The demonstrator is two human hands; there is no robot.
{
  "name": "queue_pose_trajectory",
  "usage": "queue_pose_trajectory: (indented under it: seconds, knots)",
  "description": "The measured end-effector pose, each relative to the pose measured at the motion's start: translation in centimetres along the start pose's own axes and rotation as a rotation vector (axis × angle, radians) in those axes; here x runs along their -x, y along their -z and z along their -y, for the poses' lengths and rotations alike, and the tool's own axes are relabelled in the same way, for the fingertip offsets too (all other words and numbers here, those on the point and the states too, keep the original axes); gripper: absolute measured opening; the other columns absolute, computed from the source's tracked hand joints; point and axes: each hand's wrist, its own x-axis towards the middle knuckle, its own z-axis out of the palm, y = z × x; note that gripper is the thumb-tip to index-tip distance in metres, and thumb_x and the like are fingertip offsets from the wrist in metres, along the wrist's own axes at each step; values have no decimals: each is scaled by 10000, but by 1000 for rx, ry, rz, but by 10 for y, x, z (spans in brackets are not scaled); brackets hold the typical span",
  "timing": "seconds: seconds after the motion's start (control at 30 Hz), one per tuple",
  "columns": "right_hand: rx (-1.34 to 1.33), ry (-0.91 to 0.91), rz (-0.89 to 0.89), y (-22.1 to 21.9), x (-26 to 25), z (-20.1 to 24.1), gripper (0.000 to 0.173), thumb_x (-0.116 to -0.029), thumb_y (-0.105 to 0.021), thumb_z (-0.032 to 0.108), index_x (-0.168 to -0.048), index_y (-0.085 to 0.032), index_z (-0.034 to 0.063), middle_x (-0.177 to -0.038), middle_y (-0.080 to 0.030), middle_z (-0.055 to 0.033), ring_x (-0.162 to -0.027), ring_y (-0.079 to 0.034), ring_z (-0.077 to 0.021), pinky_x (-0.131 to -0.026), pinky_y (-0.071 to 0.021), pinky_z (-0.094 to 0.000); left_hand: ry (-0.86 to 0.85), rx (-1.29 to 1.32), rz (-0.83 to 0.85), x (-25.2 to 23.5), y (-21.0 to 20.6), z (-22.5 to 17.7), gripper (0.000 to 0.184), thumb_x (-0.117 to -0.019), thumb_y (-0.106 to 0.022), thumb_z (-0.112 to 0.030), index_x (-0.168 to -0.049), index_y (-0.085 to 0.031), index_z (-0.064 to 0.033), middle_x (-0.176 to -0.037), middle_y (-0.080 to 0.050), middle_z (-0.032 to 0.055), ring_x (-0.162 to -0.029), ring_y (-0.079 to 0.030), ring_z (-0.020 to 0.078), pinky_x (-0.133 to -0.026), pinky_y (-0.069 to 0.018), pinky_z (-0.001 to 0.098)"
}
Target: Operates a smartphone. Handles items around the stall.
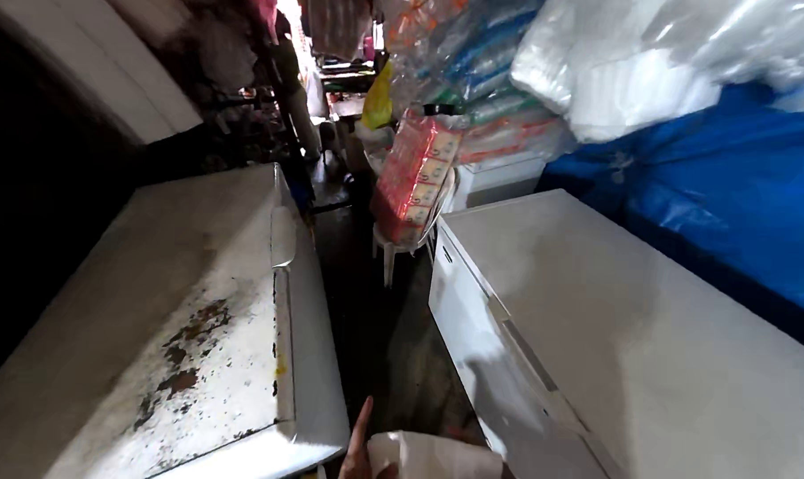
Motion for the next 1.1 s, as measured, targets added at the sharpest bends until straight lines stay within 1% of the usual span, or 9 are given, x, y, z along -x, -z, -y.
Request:
queue_pose_trajectory:
  seconds: [0.07, 0.17, 0.3, 0.47, 0.6, 0.73, 0.83, 0.97, 1.1]
  knots:
    - [71, -111, -117, 6, -42, 24, 603, -919, -690, 42, -1488, -499, 97, -1253, -700, -90, -1060, -710, -192, -921, -612, -405, -17, -16, -7, -34, 8, 8, 769, -903, -685, -48, -1573, -309, -25, -1506, -515, 115, -1202, -637, 141, -1008, -552, 355]
    - [183, -79, -79, 23, -110, 56, 444, -921, -634, 0, -1362, -622, 52, -1208, -725, -68, -1012, -717, -155, -885, -619, -363, -192, -88, 21, -99, 42, 7, 229, -940, -633, -32, -1116, -773, -74, -1121, -766, 30, -997, -723, 109, -894, -600, 298]
    - [313, 115, 97, 41, -220, 106, 347, -964, -547, -20, -1268, -699, 51, -1189, -740, 1, -992, -705, -51, -866, -597, -264, -367, -327, 27, -192, 97, -39, 167, -932, -664, -66, -1016, -801, -112, -1113, -763, 22, -1027, -721, 110, -915, -602, 285]
    - [130, -187, 13, 11, -344, 178, 305, -885, -708, 28, -1174, -610, 36, -944, -755, -22, -841, -740, -134, -796, -635, -339, -391, -80, 4, -287, 127, -61, 202, -982, -652, -225, -1124, -794, -244, -1129, -765, -64, -1046, -702, 40, -934, -570, 247]
    - [55, -175, 253, 22, -435, 203, 329, -854, -734, 104, -1179, -729, 158, -1015, -778, 31, -899, -741, -95, -824, -630, -317, -310, 106, -146, -342, 144, -67, 228, -976, -628, -345, -1118, -801, -301, -1156, -758, -92, -1066, -688, 15, -946, -551, 227]
    - [359, -366, 222, 20, -538, 220, 395, -859, -757, 55, -1237, -646, 23, -1031, -745, -64, -933, -723, -158, -878, -609, -378, -198, -107, -250, -412, 168, -82, 244, -949, -643, -51, -1126, -783, -147, -1127, -770, -31, -1033, -715, 59, -923, -587, 270]
    - [410, -144, 426, 25, -636, 249, 334, -906, -665, 49, -1237, -694, 85, -1062, -758, 8, -929, -717, -67, -852, -615, -302, -198, -459, -306, -486, 214, -112, 275, -901, -629, 49, -1159, -725, 46, -1166, -748, 88, -1041, -710, 74, -936, -584, 280]
    - [464, 177, 722, 26, -761, 316, 298, -969, -544, 38, -1222, -702, 22, -1178, -730, -13, -1060, -668, -34, -958, -555, -256, -372, -440, -291, -595, 242, -140, 205, -929, -697, -48, -1113, -775, -93, -1119, -767, 25, -1013, -722, 80, -902, -604, 279]
    - [413, 179, 711, 9, -861, 377, 219, -977, -615, 92, -1157, -738, 63, -1113, -747, 21, -1010, -682, -32, -916, -570, -241, -480, -357, -229, -697, 267, -184, 221, -991, -624, -79, -1145, -761, -159, -1218, -728, -7, -1137, -673, 90, -990, -568, 296]
